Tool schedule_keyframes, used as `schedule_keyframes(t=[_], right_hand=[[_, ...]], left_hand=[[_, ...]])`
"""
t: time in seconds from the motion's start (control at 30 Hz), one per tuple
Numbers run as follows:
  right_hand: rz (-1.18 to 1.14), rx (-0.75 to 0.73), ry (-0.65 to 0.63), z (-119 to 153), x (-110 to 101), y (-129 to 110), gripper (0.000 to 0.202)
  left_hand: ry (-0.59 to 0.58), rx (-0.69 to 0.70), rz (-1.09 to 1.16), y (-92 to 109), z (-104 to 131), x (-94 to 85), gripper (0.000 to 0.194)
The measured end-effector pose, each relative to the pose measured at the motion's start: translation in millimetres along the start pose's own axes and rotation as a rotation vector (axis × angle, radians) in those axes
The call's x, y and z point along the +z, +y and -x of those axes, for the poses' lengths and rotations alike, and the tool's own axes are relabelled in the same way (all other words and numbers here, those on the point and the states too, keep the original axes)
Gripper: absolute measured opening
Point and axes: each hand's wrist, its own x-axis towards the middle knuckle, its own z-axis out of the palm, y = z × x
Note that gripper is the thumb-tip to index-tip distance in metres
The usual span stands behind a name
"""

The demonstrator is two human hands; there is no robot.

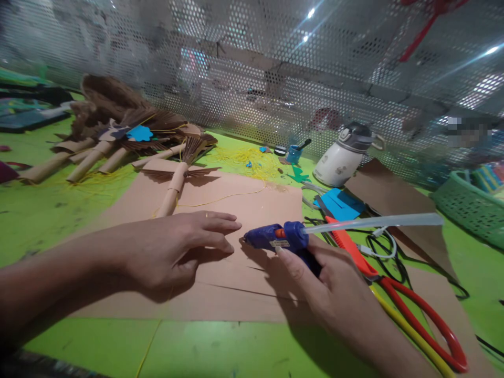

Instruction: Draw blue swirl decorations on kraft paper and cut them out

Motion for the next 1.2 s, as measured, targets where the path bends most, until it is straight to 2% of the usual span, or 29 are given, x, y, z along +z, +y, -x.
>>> schedule_keyframes(t=[0.2, 0.43, 0.57, 0.83, 1.2], right_hand=[[0.049, 0.029, -0.033, 0.8, -2.4, -0.9, 0.048], [-0.019, 0.024, 0.002, -0.3, 1.2, -3.9, 0.043], [-0.018, 0.008, 0.001, -2.3, 3.6, -2.5, 0.046], [0.052, -0.028, -0.077, -7.1, 1.5, 3.6, 0.047], [0.071, -0.037, -0.100, -3.3, -1.8, 3.7, 0.052]], left_hand=[[0.000, 0.008, -0.015, -0.2, -0.3, -0.2, 0.053], [0.013, 0.013, -0.015, -0.4, 0.5, 1.0, 0.049], [0.017, 0.007, -0.013, 0.0, 0.1, 1.0, 0.048], [0.018, 0.010, -0.014, 0.2, 0.0, 1.3, 0.047], [0.007, 0.001, 0.015, -0.5, -2.4, 0.2, 0.061]])
